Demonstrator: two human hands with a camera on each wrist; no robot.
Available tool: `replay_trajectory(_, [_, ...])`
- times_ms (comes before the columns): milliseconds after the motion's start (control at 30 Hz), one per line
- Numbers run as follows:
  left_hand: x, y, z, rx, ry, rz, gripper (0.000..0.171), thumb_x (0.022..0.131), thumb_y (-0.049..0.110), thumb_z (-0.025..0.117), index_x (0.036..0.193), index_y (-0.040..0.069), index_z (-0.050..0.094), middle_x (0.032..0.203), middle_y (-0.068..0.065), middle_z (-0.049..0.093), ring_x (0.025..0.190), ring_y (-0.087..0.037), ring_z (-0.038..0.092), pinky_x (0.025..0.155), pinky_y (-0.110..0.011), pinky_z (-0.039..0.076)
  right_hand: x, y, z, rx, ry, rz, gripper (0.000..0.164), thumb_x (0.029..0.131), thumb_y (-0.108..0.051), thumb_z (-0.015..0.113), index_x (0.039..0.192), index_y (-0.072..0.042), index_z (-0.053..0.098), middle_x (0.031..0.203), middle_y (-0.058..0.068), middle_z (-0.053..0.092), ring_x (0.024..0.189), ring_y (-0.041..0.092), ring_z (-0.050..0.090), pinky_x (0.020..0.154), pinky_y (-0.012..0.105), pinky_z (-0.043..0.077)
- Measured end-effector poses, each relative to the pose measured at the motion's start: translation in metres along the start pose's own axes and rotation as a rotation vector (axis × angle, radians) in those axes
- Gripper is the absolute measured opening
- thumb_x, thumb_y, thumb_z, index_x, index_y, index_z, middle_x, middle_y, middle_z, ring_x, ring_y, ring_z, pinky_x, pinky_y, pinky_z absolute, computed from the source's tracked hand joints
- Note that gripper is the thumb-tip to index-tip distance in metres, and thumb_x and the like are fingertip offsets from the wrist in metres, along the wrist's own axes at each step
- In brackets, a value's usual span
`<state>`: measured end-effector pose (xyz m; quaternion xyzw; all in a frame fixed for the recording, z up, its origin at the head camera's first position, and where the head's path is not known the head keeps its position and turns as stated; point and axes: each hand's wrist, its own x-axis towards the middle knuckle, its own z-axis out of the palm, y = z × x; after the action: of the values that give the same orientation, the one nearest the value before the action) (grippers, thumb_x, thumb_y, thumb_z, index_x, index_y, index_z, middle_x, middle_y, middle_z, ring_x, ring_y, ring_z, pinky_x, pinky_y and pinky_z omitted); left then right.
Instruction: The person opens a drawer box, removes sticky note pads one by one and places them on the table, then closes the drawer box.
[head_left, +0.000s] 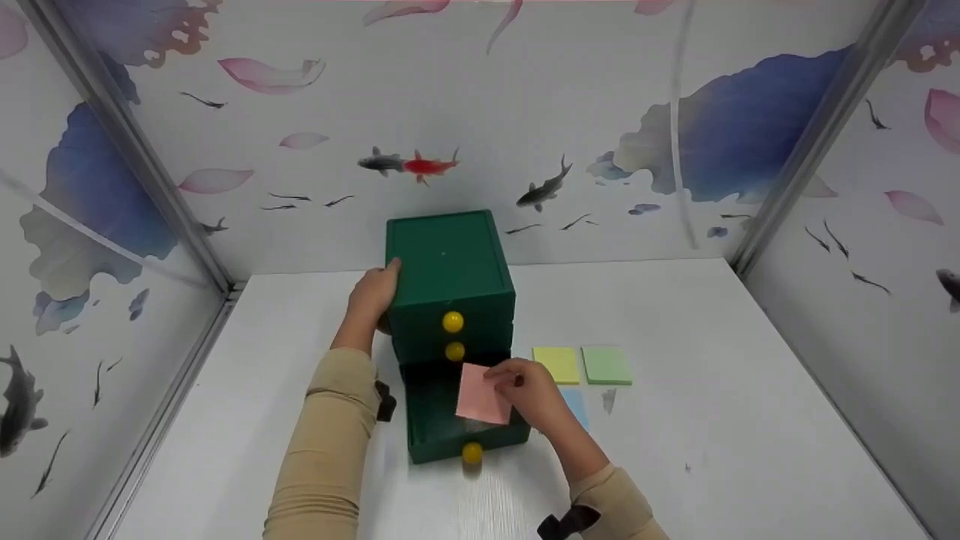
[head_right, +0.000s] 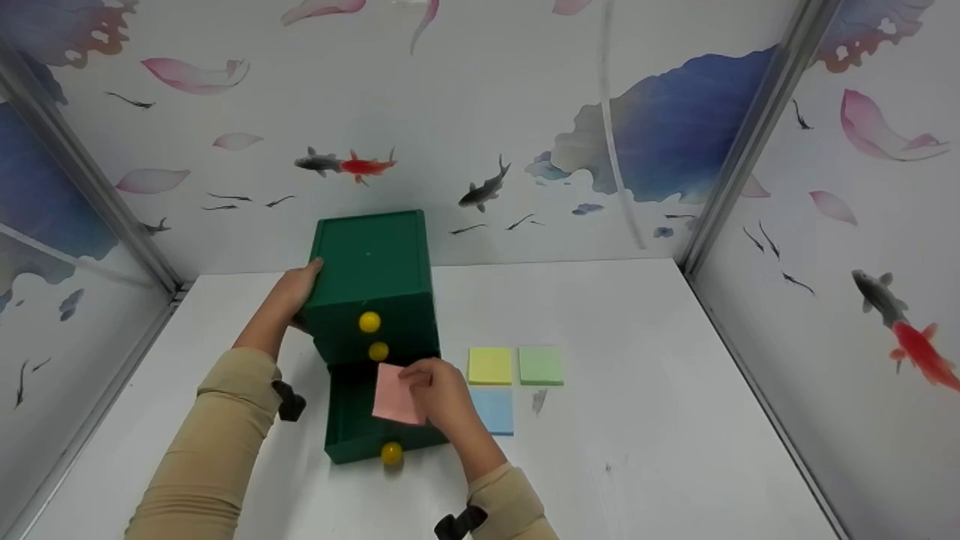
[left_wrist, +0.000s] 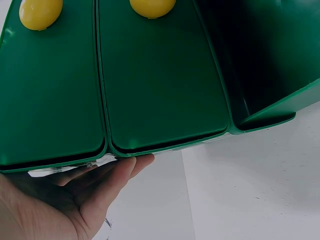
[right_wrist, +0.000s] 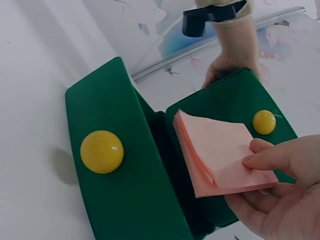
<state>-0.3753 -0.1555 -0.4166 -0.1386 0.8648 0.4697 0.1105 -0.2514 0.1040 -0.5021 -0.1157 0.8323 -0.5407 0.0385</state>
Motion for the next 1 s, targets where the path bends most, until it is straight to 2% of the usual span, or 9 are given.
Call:
replay_trajectory(167, [-0.001, 0.0, -0.001, -0.012, 0.001, 0.006, 0.074, 0.101, 0.057, 0.025, 0.15, 0.002, 0.033, 0.134, -0.025, 0.049, 0.094, -0.039, 0.063, 0.06, -0.043, 0.059, -0.007, 0.002, -0.011, 0.001, 0.029, -0.031, 0.022, 0.091, 0.008, 0.06, 0.098, -0.008, 0.074, 0.1, 0.005, 0.067, 0.083, 0.022, 0.055, 0.075, 0.032, 0.053])
replay_trajectory(300, [-0.001, 0.001, 0.0, -0.011, 0.004, 0.015, 0.074, 0.101, 0.057, 0.025, 0.15, 0.002, 0.033, 0.137, -0.024, 0.046, 0.099, -0.039, 0.061, 0.06, -0.043, 0.059, -0.013, 0.006, -0.02, -0.014, 0.104, -0.007, 0.021, 0.091, 0.007, 0.062, 0.097, -0.009, 0.076, 0.098, 0.003, 0.067, 0.088, 0.021, 0.056, 0.079, 0.032, 0.054])
replay_trajectory(567, [0.001, 0.001, 0.002, -0.01, 0.006, 0.007, 0.073, 0.101, 0.057, 0.025, 0.15, 0.003, 0.034, 0.136, -0.024, 0.047, 0.098, -0.04, 0.061, 0.059, -0.043, 0.059, -0.024, 0.015, -0.035, -0.031, 0.221, 0.023, 0.018, 0.09, 0.004, 0.065, 0.096, -0.01, 0.077, 0.1, 0.005, 0.068, 0.088, 0.023, 0.056, 0.078, 0.033, 0.054])
replay_trajectory(833, [0.0, 0.001, 0.003, -0.029, -0.005, -0.012, 0.073, 0.101, 0.058, 0.026, 0.15, 0.005, 0.033, 0.136, -0.023, 0.047, 0.099, -0.039, 0.06, 0.059, -0.043, 0.059, -0.035, 0.032, -0.054, -0.028, 0.302, 0.089, 0.018, 0.09, 0.003, 0.065, 0.096, -0.009, 0.076, 0.096, 0.004, 0.068, 0.087, 0.023, 0.054, 0.075, 0.024, 0.052])
replay_trajectory(1000, [0.0, 0.0, 0.0, -0.022, 0.001, 0.0, 0.073, 0.101, 0.057, 0.026, 0.149, 0.003, 0.034, 0.134, -0.024, 0.048, 0.097, -0.039, 0.062, 0.06, -0.042, 0.059, -0.038, 0.044, -0.061, -0.03, 0.325, 0.119, 0.017, 0.093, 0.002, 0.062, 0.101, -0.005, 0.075, 0.106, 0.009, 0.068, 0.1, 0.026, 0.057, 0.087, 0.036, 0.05])
